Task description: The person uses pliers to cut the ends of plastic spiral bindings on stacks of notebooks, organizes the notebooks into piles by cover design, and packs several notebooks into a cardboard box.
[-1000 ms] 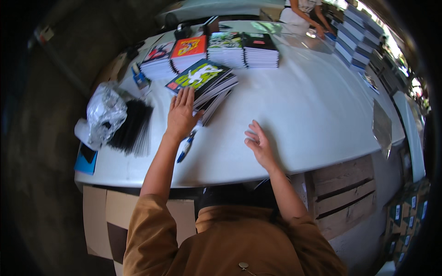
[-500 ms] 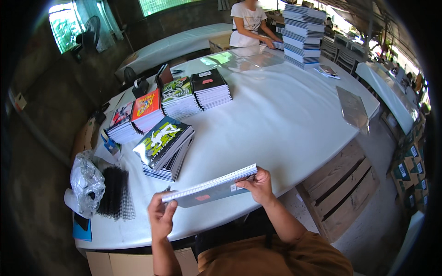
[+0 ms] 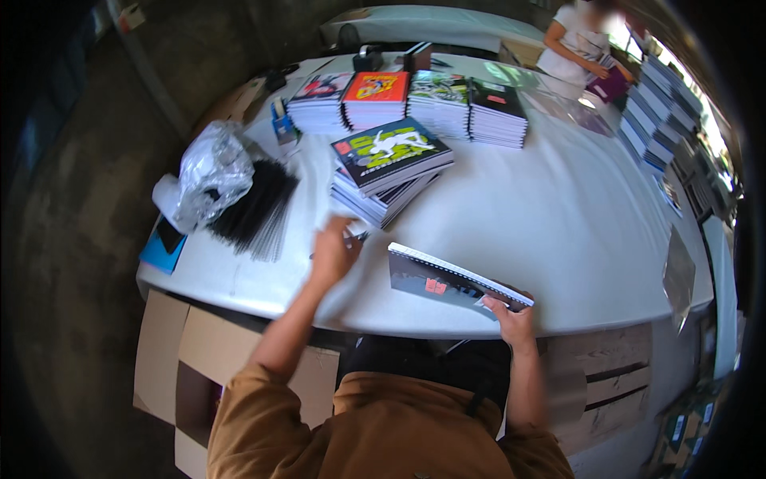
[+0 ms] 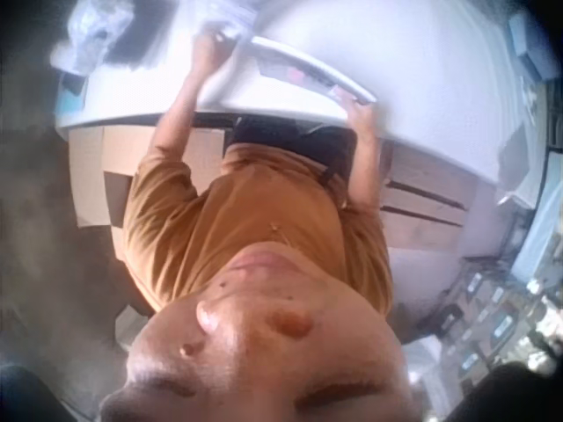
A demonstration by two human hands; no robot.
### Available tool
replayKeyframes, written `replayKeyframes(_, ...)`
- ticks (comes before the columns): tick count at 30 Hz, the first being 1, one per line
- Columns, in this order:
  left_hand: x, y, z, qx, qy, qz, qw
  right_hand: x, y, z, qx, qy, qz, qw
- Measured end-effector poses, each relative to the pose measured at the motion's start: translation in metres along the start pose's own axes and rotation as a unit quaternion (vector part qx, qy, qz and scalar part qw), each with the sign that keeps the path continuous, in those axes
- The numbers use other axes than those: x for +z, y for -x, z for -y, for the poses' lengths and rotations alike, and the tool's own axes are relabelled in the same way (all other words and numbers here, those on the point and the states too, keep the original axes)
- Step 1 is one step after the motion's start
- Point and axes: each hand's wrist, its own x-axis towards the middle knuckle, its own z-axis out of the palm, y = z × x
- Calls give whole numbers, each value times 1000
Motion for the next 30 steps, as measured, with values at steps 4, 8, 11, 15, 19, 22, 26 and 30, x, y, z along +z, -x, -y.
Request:
replayKeyframes(4, -77, -57, 112, -121, -256, -161, 946, 8, -8, 5, -17, 17, 44, 999)
replayKeyframes(8, -57, -49, 146, -236, -427, -111, 866, 8, -11, 0, 18, -42, 8, 999)
replayKeyframes(11, -13, -40, 110, -152, -421, -104, 888, 10, -12, 4, -19, -50, -29, 998)
replayKeyframes(15, -3, -35, 73, -113, -394, -81, 909, 4, -14, 0, -73, -15, 14, 997)
replayKeyframes(19, -26, -41, 80, -152, -255, -75, 952, 15, -11, 9, -1, -26, 3, 1000)
replayKeyframes(22, -71, -63, 59, -284, -178, -100, 937, 3, -12, 0, -34, -6, 7, 999)
replayKeyframes(26, -108, -75, 50, -169, -85, -71, 979, 4, -17, 2, -22, -44, -13, 999)
replayKeyframes(30, -70, -40, -45, -36, 260, 207, 943, -9, -16, -3, -21, 7, -30, 999)
